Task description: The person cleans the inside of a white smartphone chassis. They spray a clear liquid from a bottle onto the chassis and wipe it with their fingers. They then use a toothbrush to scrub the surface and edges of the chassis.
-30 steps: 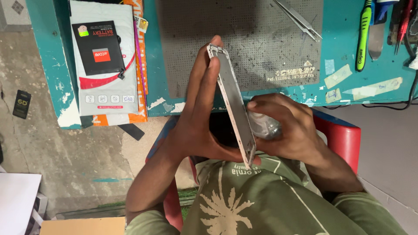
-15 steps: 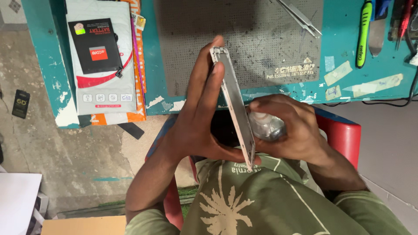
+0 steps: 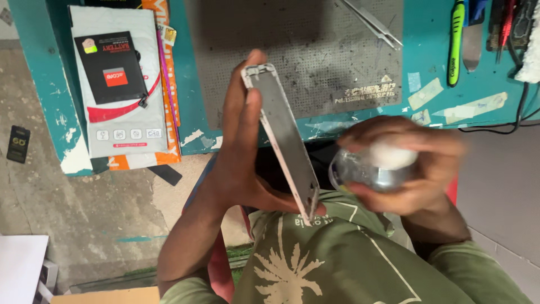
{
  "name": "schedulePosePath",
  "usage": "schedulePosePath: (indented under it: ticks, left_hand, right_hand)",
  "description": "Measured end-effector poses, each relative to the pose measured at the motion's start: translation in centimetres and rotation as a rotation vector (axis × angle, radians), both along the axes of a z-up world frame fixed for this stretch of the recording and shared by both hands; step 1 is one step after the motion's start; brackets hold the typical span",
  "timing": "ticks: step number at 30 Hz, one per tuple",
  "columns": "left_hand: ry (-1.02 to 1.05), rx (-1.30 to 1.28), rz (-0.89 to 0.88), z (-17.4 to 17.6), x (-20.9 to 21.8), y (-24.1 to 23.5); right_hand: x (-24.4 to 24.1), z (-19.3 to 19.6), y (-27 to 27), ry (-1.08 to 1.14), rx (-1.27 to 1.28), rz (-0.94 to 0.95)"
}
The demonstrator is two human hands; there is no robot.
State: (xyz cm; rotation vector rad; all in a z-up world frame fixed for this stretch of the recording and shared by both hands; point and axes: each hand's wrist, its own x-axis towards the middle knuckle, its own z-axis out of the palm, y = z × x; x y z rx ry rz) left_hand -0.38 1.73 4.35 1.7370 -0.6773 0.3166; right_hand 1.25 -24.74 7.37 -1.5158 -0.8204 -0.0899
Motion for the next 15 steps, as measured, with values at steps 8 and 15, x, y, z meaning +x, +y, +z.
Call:
schedulePosePath:
  ticks: [8,15]
  left_hand:
    - [-0.038,-0.031,0.034,-0.5,0.4,-0.4]
    - [-0.016,-0.015,0.033,-0.6,0.6,-0.5]
  right_hand:
    - [4.1,-0.1,-4.3,-0.484,-0.102,-0.378]
    - [7.5,-2.2,-3.5,-0.533,-0.148,-0.557]
